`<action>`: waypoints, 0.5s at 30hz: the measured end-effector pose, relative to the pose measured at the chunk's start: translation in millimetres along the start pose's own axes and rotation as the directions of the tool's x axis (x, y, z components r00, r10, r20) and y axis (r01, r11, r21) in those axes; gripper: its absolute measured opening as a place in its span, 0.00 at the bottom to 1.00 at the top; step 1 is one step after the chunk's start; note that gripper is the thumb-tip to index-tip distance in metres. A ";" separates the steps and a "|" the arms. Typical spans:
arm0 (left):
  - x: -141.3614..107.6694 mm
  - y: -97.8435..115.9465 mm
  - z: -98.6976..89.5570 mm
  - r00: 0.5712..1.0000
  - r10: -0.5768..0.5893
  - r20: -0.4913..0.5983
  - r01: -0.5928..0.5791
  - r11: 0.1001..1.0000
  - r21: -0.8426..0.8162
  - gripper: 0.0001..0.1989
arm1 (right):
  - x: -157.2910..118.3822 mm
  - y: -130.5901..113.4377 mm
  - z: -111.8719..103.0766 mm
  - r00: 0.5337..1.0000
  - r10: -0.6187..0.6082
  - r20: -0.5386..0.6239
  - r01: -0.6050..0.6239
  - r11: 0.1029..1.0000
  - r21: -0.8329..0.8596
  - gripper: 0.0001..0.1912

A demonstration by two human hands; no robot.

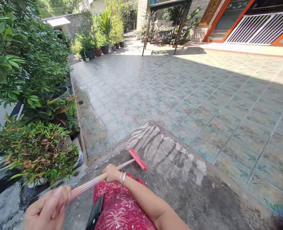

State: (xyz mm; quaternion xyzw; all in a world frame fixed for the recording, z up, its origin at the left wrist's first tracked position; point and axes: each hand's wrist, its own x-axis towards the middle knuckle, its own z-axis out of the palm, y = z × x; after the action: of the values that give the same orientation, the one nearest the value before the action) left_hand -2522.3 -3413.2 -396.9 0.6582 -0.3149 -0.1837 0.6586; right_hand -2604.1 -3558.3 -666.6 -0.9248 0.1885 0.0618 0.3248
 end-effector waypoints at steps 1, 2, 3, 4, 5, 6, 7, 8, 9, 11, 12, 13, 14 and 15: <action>0.4 -0.6 2.9 1.000 -0.025 -0.004 0.025 1.000 -0.014 0.29 | -0.5 4.3 7.3 1.000 0.010 0.028 -0.010 1.000 -0.004 0.04; -0.9 -1.4 4.2 1.000 -0.031 0.001 0.031 1.000 0.005 0.29 | 1.4 6.7 14.9 0.999 0.008 0.041 -0.008 1.000 -0.006 0.04; -3.4 -2.2 4.0 1.000 -0.008 0.026 0.006 0.998 0.068 0.28 | 5.9 6.9 22.3 0.999 -0.006 0.042 0.007 1.000 -0.005 0.04; -6.4 -3.3 2.8 0.995 0.038 0.090 -0.053 0.984 0.171 0.26 | 13.1 4.7 29.0 0.999 -0.029 0.036 0.029 1.000 -0.003 0.04; -9.5 -5.0 1.3 0.976 0.104 0.189 -0.153 0.952 0.265 0.24 | 22.6 0.5 34.5 0.998 -0.059 0.023 0.059 0.998 0.003 0.03; -12.2 -7.7 0.4 0.934 0.181 0.308 -0.281 0.906 0.318 0.23 | 33.9 -5.4 38.3 0.995 -0.097 0.003 0.097 0.995 0.013 0.02; -14.5 -11.5 0.5 0.864 0.263 0.430 -0.417 0.852 0.316 0.22 | 46.2 -12.2 40.2 0.990 -0.136 -0.029 0.137 0.990 0.025 0.04; -16.5 -16.5 2.1 0.775 0.352 0.525 -0.542 0.797 0.265 0.22 | 58.7 -19.3 40.2 0.982 -0.171 -0.076 0.175 0.984 0.041 0.08; -18.7 -22.2 4.9 0.680 0.434 0.590 -0.641 0.743 0.192 0.22 | 70.5 -26.1 38.3 0.970 -0.200 -0.140 0.210 0.976 0.060 0.11; -25.0 -32.0 13.0 0.548 0.531 0.646 -0.735 0.674 0.069 0.22 | 89.2 -36.7 29.7 0.934 -0.228 -0.276 0.263 0.960 0.098 0.17; -29.6 -34.1 16.7 0.578 0.503 0.643 -0.702 0.708 0.076 0.23 | 95.0 -40.3 23.8 0.915 -0.231 -0.330 0.282 0.953 0.113 0.19; -35.1 -33.2 19.1 0.662 0.438 0.608 -0.620 0.776 0.115 0.23 | 98.2 -42.9 17.4 0.896 -0.236 -0.375 0.300 0.946 0.122 0.20; -41.2 -28.9 19.6 0.768 0.340 0.543 -0.497 0.851 0.170 0.24 | 98.6 -44.9 11.2 0.879 -0.245 -0.410 0.320 0.939 0.125 0.20; -47.4 -21.6 17.8 0.860 0.233 0.454 -0.361 0.907 0.218 0.23 | 96.3 -46.3 5.7 0.863 -0.257 -0.435 0.339 0.933 0.122 0.20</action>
State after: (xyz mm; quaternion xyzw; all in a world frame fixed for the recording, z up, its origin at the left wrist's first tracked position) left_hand -2565.0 -3396.9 -427.5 0.6373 -0.5708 -0.1659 0.4905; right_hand -2497.3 -3551.2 -667.1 -0.8986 0.1121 -0.2043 0.3717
